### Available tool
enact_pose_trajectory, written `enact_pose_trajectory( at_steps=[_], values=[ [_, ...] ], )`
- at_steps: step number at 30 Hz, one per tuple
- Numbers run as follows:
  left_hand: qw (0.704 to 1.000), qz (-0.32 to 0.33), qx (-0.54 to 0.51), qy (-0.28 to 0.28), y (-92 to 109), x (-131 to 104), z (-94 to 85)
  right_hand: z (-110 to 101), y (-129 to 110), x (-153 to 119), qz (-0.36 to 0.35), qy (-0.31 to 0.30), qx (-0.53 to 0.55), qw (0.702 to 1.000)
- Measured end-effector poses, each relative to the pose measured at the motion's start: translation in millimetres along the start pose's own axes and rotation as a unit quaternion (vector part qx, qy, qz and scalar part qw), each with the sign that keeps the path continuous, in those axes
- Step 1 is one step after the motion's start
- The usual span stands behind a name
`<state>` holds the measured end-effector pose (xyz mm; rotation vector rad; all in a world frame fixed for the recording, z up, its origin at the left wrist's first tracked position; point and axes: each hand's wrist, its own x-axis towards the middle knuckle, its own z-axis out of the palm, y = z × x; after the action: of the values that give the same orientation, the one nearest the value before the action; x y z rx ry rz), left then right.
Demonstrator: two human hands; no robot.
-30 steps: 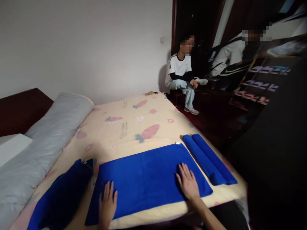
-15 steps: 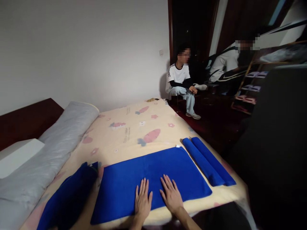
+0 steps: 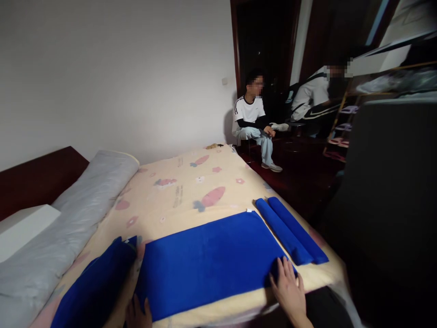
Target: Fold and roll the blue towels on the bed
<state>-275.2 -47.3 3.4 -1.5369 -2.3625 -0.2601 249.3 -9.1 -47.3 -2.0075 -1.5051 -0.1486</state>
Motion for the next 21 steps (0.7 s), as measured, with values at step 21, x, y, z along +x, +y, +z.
enact_pose_trajectory(
  at_steps=[21],
  values=[
    [0.964, 0.231, -0.069, -0.112, 253, -24, 19.7, 40, -166, 5, -0.217, -0.284, 0.126, 0.925]
  ],
)
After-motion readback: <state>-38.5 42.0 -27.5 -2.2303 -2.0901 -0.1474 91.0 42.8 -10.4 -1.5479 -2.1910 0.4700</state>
